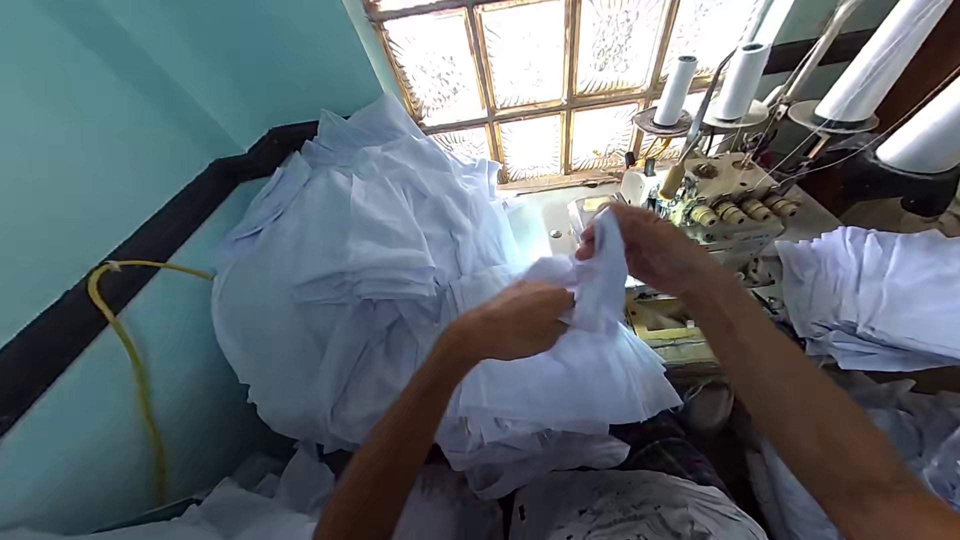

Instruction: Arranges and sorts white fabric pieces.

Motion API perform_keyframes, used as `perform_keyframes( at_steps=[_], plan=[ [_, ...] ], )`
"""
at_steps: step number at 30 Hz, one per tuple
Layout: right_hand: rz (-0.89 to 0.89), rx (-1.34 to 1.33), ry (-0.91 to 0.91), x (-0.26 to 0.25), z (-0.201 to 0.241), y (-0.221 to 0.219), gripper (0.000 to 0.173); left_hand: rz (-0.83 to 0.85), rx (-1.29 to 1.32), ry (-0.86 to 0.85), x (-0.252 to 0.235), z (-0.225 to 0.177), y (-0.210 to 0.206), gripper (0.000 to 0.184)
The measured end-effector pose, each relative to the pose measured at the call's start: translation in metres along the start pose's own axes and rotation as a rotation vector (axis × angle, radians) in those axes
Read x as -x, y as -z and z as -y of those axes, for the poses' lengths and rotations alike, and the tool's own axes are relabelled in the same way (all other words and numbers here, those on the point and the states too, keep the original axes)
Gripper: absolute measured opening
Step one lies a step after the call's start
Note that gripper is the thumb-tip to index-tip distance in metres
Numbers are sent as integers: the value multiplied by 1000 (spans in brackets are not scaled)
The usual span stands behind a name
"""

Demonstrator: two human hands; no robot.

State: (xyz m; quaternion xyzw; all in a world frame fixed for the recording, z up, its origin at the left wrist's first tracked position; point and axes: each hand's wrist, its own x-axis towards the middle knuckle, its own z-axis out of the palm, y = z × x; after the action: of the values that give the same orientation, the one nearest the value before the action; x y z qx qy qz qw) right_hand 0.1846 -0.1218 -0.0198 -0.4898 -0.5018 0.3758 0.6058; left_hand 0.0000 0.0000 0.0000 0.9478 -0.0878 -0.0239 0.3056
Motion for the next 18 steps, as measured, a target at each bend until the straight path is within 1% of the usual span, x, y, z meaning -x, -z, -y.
perform_keyframes(
  at_steps=[1, 2, 3, 4, 5, 6, 7, 9, 10, 11, 12, 14, 15, 16, 17, 18],
  plan=[
    [39, 35, 42, -2, 12, 13, 35, -18, -40, -86, 9, 2, 12, 13],
    [97, 90, 102, -4, 19, 28, 34, 4, -41, -179, 17, 6, 24, 13],
    [176, 176, 176, -8, 24, 43, 30, 68, -68, -192, 25, 9, 36, 15],
    [243, 297, 233, -9, 30, 57, 26, 138, -166, -93, 32, 9, 48, 15],
    [303, 441, 259, -8, 40, 65, 23, 197, -286, 94, 37, 7, 60, 12],
    [340, 586, 252, -6, 52, 66, 23, 204, -405, 261, 38, 8, 67, 11],
    [382, 711, 236, -5, 64, 61, 24, 189, -487, 346, 41, 9, 73, 10],
    [435, 940, 255, -10, 76, 52, 24, 153, -479, 297, 54, 3, 88, 13],
    [414, 1079, 279, -13, 78, 46, 25, 142, -461, 279, 60, 0, 95, 13],
    [374, 1224, 329, -18, 79, 38, 25, 91, -465, 315, 67, -3, 101, 13],
    [315, 1345, 385, -25, 79, 26, 25, 8, -511, 392, 72, -5, 107, 15],
    [143, 1520, 404, -41, 79, -9, 24, -178, -654, 589, 83, 4, 126, 19],
    [52, 1569, 426, -52, 78, -28, 24, -322, -781, 558, 95, 28, 137, 22],
    [-42, 1591, 472, -66, 78, -46, 27, -549, -996, 390, 110, 77, 150, 23],
    [-127, 1593, 508, -82, 78, -63, 29, -648, -1069, 346, 119, 108, 168, 26],
    [-196, 1579, 542, -98, 76, -79, 31, -670, -1083, 410, 126, 122, 180, 31]
  ],
)
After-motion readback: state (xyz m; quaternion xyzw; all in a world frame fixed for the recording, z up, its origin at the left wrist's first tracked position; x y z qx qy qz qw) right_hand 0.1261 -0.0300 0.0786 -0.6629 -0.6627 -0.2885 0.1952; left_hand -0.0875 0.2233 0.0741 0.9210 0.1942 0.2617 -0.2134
